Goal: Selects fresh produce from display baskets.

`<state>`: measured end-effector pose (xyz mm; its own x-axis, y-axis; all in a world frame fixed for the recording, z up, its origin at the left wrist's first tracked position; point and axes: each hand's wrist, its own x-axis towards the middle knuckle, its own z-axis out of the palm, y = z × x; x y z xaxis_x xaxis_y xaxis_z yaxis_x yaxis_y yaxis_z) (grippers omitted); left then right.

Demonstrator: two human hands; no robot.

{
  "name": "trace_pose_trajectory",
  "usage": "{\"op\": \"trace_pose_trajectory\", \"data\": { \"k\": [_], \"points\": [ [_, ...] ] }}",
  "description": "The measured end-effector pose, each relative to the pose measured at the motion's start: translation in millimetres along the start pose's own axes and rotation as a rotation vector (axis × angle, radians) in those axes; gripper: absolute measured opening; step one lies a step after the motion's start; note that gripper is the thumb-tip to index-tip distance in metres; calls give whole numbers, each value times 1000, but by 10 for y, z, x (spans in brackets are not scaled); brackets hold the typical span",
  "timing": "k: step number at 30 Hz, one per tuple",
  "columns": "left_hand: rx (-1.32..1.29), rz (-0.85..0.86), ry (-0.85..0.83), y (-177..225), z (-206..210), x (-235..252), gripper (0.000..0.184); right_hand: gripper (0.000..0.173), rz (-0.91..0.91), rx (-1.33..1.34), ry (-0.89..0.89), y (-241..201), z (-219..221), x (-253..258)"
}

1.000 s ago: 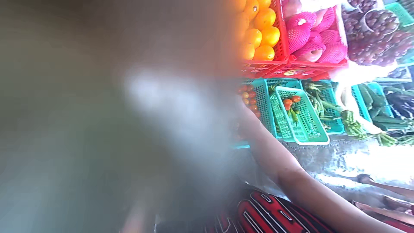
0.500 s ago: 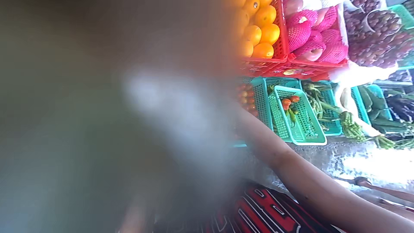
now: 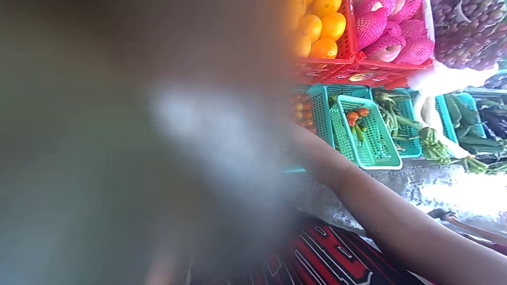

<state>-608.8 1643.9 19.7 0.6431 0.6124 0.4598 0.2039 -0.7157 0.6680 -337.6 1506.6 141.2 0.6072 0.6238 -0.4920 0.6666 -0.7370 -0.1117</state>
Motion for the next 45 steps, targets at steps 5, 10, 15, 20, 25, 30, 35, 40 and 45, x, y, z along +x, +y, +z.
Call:
{"op": "trace_pose_trajectory", "data": {
  "k": [5,10,15,20,25,30,35,40,45],
  "points": [
    [18,-14,-17,-12,-2,-9,35,51,-17,134,33,38,20,-86],
    [15,-15,3,29,-6,13,35,28,99,841,73,188,100,82],
    [38,-68,-50,57,-41,16,35,34,25,466,-31,68,131,-90],
    [38,-122,-107,284,-128,111,35,38,126,-23,-42,-43,253,210],
    [-8,-102,-120,279,-164,33,32,34,136,182,-57,-228,-39,-262],
    [-17,-85,-128,109,-110,-74,33,42,185,205,-82,-277,-31,-286],
    [-33,1,-54,43,-41,-88,27,33,103,561,6,88,293,193],
    [-82,-120,-82,94,-95,-90,33,43,-90,1448,-195,178,479,62],
    [-44,-88,-132,135,-121,-96,37,36,-247,803,-56,-408,301,-546]
  ]
}}
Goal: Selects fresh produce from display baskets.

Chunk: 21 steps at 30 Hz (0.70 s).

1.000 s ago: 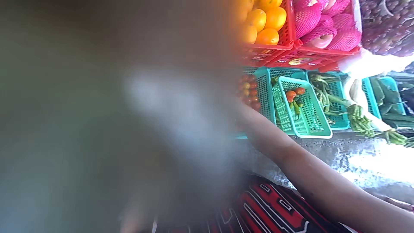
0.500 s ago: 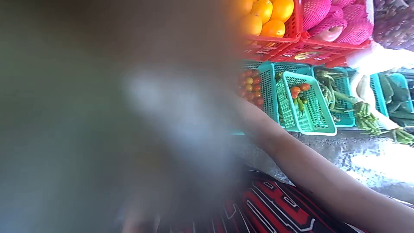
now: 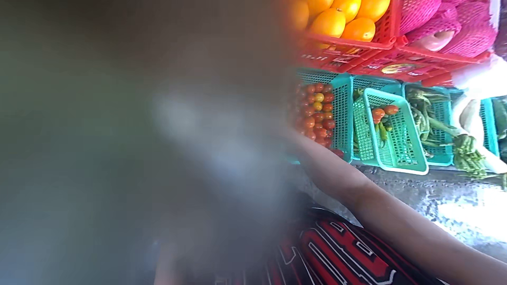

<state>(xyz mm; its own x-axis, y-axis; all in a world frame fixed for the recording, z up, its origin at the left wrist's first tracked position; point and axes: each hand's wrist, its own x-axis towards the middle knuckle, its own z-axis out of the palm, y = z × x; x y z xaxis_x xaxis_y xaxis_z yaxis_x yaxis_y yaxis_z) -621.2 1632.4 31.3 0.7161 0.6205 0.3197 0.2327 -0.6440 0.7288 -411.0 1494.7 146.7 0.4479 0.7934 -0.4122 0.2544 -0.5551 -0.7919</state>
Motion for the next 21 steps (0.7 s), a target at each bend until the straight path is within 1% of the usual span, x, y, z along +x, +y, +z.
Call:
{"op": "trace_pose_trajectory", "data": {
  "k": [1,2,3,4,5,6,7,9,11,13,14,15,16,18,19,20,21],
  "points": [
    [1,1,-7,-23,2,-8,38,30,-19,-194,-94,-117,48,-55],
    [0,20,-1,-56,17,-16,37,23,-101,-369,-168,-49,140,-9],
    [2,25,-3,-86,30,-33,36,20,-219,-551,-190,173,277,120],
    [-3,33,5,-146,53,-63,34,25,-267,-684,-234,324,383,232],
    [-21,52,10,-212,72,-99,33,34,-274,-773,-282,393,447,291],
    [-32,59,0,-246,72,-118,31,41,-257,-828,-326,391,470,298],
    [-30,34,-20,-240,59,-118,31,45,-234,-870,-364,330,453,269],
    [-18,-36,-62,-204,27,-126,34,46,-161,-893,-429,68,355,110],
    [-17,-24,-43,-154,25,-106,31,40,-204,-928,-331,52,379,0],
    [-9,-28,-19,-207,65,-119,31,35,-256,-947,-262,295,465,96],
    [-12,-37,-14,-258,84,-136,33,35,-248,-900,-224,417,500,170],
    [-21,-41,-15,-277,88,-146,34,38,-204,-796,-171,487,515,204],
    [-35,-19,-10,-302,97,-167,34,39,-126,-628,-107,501,500,197],
    [-14,51,67,-195,81,-99,28,33,42,-115,-4,394,393,121],
    [20,54,49,61,-44,12,22,37,85,194,23,339,362,57],
    [84,-103,-165,659,-399,285,16,47,103,494,-5,358,333,42],
    [218,-395,-501,1490,-837,804,12,55,99,706,-80,440,311,69]
  ]
}}
